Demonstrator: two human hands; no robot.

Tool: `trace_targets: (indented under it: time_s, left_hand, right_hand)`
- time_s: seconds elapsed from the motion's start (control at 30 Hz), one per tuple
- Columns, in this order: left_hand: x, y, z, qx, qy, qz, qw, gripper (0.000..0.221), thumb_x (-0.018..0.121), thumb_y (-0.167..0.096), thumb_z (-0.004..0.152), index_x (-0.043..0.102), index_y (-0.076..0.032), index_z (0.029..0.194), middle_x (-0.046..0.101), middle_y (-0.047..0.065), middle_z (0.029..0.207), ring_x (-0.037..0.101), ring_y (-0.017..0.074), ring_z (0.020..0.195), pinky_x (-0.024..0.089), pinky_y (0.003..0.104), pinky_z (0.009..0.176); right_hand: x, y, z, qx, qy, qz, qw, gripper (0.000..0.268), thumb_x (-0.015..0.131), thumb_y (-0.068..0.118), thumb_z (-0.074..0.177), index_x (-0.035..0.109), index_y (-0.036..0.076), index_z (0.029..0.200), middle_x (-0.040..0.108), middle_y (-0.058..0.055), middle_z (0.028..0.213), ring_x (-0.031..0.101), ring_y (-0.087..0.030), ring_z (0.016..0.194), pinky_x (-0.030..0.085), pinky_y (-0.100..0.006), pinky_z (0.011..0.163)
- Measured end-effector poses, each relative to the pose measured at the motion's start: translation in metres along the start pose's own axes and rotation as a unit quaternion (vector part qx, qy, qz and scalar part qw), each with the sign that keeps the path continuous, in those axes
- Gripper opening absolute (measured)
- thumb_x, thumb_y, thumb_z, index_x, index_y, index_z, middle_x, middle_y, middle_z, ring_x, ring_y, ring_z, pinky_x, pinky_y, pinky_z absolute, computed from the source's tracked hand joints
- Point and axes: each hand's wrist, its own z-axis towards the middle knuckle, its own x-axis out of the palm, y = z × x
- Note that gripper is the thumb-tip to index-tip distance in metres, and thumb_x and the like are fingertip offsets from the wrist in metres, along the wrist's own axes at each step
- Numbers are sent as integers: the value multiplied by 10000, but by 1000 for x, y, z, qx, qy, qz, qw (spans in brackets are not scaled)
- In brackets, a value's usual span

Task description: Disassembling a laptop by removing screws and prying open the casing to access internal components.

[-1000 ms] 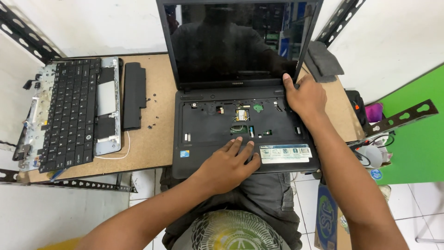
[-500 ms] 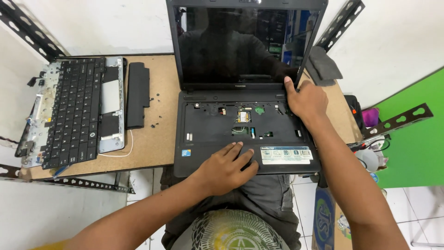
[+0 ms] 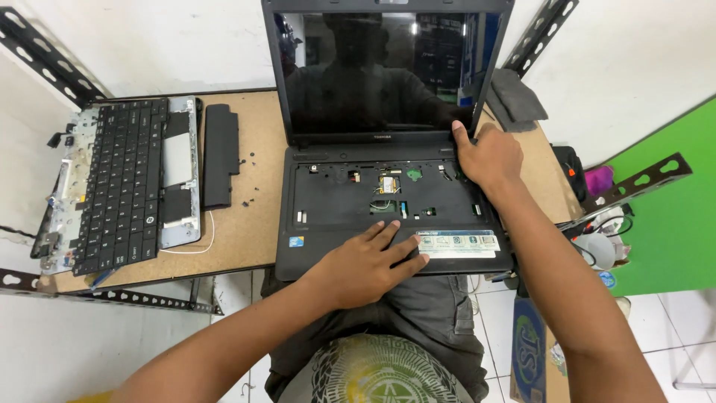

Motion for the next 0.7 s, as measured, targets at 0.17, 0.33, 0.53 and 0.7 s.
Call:
trace_targets:
  time_s: [0.17,0.33,0.53,0.7]
  left_hand:
    - [-9,1,7,13,72,-24,997,355,514,-101,926,545,-107,1279,556,199,1269,516,492,1157,405,601,967]
    - [-7,2,7,19,123,-43,991,436,475,-82,920,468,-113,1355,473,217,1357,429,522,1232,319,636,1020]
    - [0,0,5,13,142,-51,988,541,489,-95,842,434,-142,1378,408,197,1402,343,500,1308,235,644,1067]
    - [0,-2,6,-8,136,-74,988,579,530,-92,782,471,-182,1351,420,159,1402,336,472,1321,257,650,1045]
  right_hand:
    - [-5,6,-7,-3,-6,13,1000,650,463,609,933,643,-15,962,634,-286,890,609,-490,941,485,-540,771]
    - [-6,7,-9,-3,-3,9,1000,651,455,611,932,634,-14,942,633,-281,878,611,-486,937,488,-538,759]
    - [-6,7,-9,-15,-20,21,999,632,468,582,954,631,-27,910,630,-290,845,619,-493,902,500,-531,733]
    - [-1,5,-8,-20,-23,14,999,613,486,590,930,638,-4,916,634,-269,833,617,-489,895,488,-535,741]
